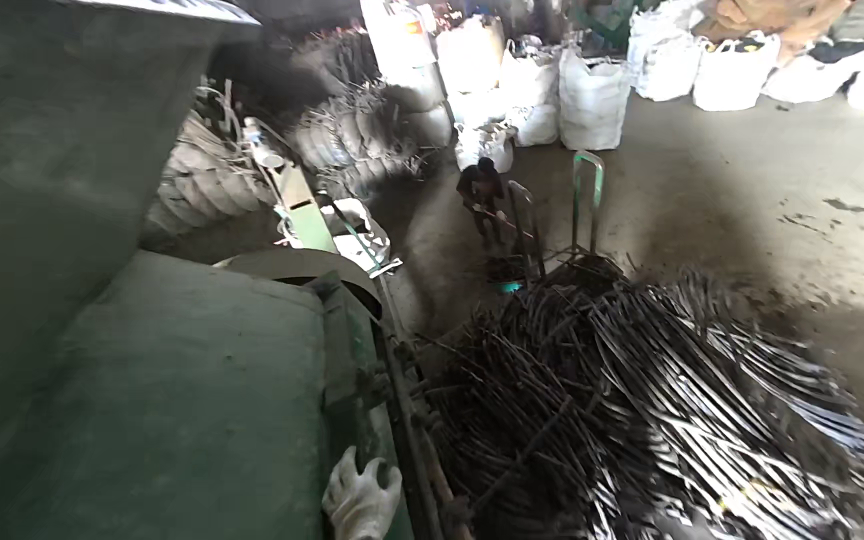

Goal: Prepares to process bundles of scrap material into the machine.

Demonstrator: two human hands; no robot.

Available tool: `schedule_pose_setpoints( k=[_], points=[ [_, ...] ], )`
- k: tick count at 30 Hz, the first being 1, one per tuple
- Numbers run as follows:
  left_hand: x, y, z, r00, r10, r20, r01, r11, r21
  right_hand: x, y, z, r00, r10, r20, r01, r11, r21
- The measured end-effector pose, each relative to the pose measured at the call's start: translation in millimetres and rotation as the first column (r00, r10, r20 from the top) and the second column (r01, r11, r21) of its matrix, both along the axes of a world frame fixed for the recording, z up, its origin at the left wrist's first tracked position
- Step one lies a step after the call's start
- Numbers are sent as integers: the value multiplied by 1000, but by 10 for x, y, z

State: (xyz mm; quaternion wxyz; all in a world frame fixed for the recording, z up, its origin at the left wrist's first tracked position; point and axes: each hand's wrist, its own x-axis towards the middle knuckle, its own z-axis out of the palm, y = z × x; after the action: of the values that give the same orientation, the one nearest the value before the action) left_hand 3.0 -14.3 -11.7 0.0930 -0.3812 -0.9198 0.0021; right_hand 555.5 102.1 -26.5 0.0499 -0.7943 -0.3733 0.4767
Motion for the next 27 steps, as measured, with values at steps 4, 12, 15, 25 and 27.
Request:
schedule_pose_setpoints(
  k=[4, 12, 15, 25, 27],
  points=[
    [7, -36, 52, 999, -52, 12, 52, 999, -7, 317, -24, -1006, 984, -123, -129, 120, 992, -30],
    [-106, 12, 90, 998, -51, 35, 54, 996, -70, 340, 75, -1193, 980, -101, -170, 78, 988, -137],
    [-132, 32, 100, 999, -45, 17, 46, 993, -107, 344, 73, -1223, 983, -93, -159, 71, 988, -139],
    [-170, 61, 45, 999, -35, 13, 35, 998, -56, 322, 52, -1239, 973, -135, -185, 110, 984, -137],
    [-179, 66, 19, 999, -31, 9, 32, 998, -55, 326, 54, -1252, 972, -140, -190, 114, 983, -141]
  ],
)
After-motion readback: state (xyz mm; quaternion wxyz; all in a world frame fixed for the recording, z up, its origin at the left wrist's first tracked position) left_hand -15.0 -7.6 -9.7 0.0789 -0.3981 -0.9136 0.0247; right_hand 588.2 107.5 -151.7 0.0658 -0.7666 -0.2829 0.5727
